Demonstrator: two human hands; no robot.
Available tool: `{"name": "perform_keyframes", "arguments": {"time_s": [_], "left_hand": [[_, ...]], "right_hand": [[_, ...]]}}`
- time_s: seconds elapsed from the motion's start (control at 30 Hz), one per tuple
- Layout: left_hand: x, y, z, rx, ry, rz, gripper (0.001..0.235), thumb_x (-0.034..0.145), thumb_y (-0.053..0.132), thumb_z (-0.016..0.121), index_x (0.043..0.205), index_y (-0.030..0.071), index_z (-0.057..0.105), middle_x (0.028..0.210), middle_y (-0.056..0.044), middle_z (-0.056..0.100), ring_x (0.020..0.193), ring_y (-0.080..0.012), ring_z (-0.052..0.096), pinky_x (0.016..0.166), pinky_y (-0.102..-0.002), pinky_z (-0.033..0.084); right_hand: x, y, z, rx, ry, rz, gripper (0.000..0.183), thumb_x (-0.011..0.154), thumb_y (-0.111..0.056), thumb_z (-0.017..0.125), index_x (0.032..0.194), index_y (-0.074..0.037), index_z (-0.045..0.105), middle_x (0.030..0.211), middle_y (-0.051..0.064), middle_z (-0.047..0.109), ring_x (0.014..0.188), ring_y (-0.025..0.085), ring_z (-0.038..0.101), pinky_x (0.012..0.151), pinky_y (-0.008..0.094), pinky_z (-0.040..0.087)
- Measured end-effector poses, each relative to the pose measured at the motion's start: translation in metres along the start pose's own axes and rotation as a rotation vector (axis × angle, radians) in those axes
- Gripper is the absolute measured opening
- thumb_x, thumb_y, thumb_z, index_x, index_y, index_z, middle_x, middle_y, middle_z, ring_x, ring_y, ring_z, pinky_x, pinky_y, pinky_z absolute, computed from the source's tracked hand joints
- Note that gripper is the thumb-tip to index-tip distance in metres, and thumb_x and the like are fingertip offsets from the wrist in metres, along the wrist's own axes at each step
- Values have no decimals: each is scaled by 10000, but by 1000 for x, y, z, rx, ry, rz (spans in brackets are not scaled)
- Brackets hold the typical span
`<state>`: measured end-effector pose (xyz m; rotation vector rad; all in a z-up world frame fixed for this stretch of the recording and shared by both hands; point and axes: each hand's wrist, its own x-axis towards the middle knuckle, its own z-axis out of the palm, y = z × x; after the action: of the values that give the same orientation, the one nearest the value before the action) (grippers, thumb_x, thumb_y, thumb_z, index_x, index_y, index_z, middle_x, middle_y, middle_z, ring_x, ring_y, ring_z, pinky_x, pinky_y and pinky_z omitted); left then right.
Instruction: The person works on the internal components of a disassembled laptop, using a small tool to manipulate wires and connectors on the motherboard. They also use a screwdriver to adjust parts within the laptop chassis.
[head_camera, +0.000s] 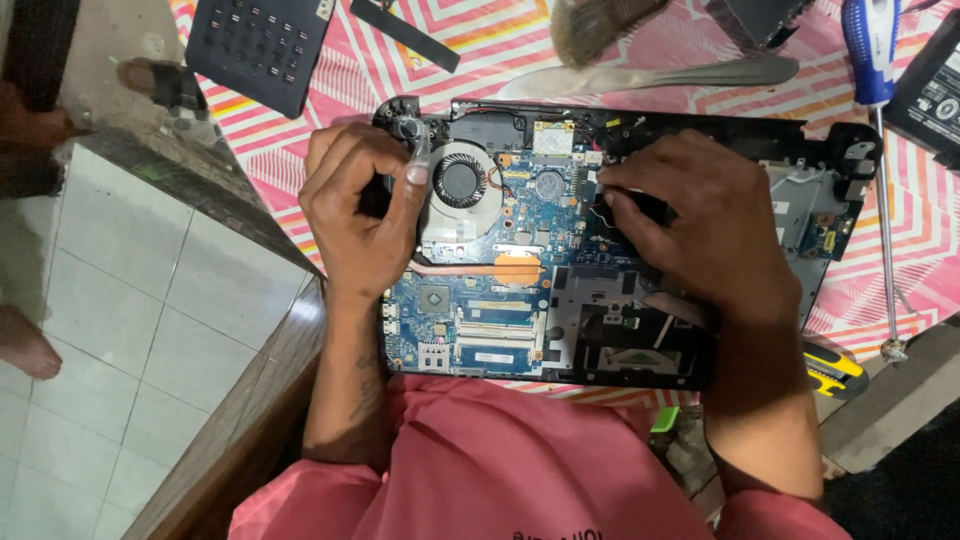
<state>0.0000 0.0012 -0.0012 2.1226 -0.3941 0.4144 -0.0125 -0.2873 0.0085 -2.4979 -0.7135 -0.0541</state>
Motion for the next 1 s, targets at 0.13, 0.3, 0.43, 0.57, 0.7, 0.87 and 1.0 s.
{"name": "perform_keyframes", "arguments": {"time_s": [0.13,0.3,0.43,0.57,0.7,0.87,1.0], "left_hand": [[0,-1,0,-1,-5,2,304,1043,237,563,814,38,551,837,-89,605,873,-283,533,828,-411,403],[1,2,0,5,-13,-5,315,1047,245,552,815,32,546,839,-94,601,881,-291,531,835,-413,408],[1,2,0,4,-8,-7,314,1047,241,558,812,33,548,841,-93,604,877,-290,535,835,-415,408],[0,2,0,4,-9,-6,317,1048,245,551,814,31,547,836,-95,605,870,-291,541,829,-413,398],[1,2,0,4,-6,-7,312,1048,235,556,818,24,546,844,-103,604,878,-294,533,829,-414,407],[1,1,1,-5,-1,-5,314,1045,240,555,815,27,544,839,-101,601,876,-289,530,831,-415,408],[1,2,0,1,-5,-11,320,1048,248,554,815,29,554,843,-99,603,877,-290,533,823,-415,404]], "right_hand": [[2,-2,-2,38,-3,-8,82,973,-70,727,1043,-38,754,966,106,718,873,295,642,782,405,485],[0,1,0,35,-34,-13,106,959,-93,708,1052,-59,746,985,100,712,881,303,629,792,407,477],[1,-1,-1,69,-3,-13,79,964,-55,706,1031,-39,744,980,109,717,868,301,640,799,415,483],[1,0,-2,55,-12,-22,105,959,-50,698,1049,-49,752,977,97,721,862,299,632,767,407,480],[2,-3,-6,105,-5,-18,82,956,-32,693,1020,-44,743,964,95,722,850,293,627,767,402,471],[5,-6,-10,127,11,-27,58,970,-22,681,997,-23,732,944,115,715,835,315,628,786,431,470],[4,-7,-12,153,78,-27,59,990,-2,677,984,9,735,960,128,730,869,308,663,776,422,465]]}}
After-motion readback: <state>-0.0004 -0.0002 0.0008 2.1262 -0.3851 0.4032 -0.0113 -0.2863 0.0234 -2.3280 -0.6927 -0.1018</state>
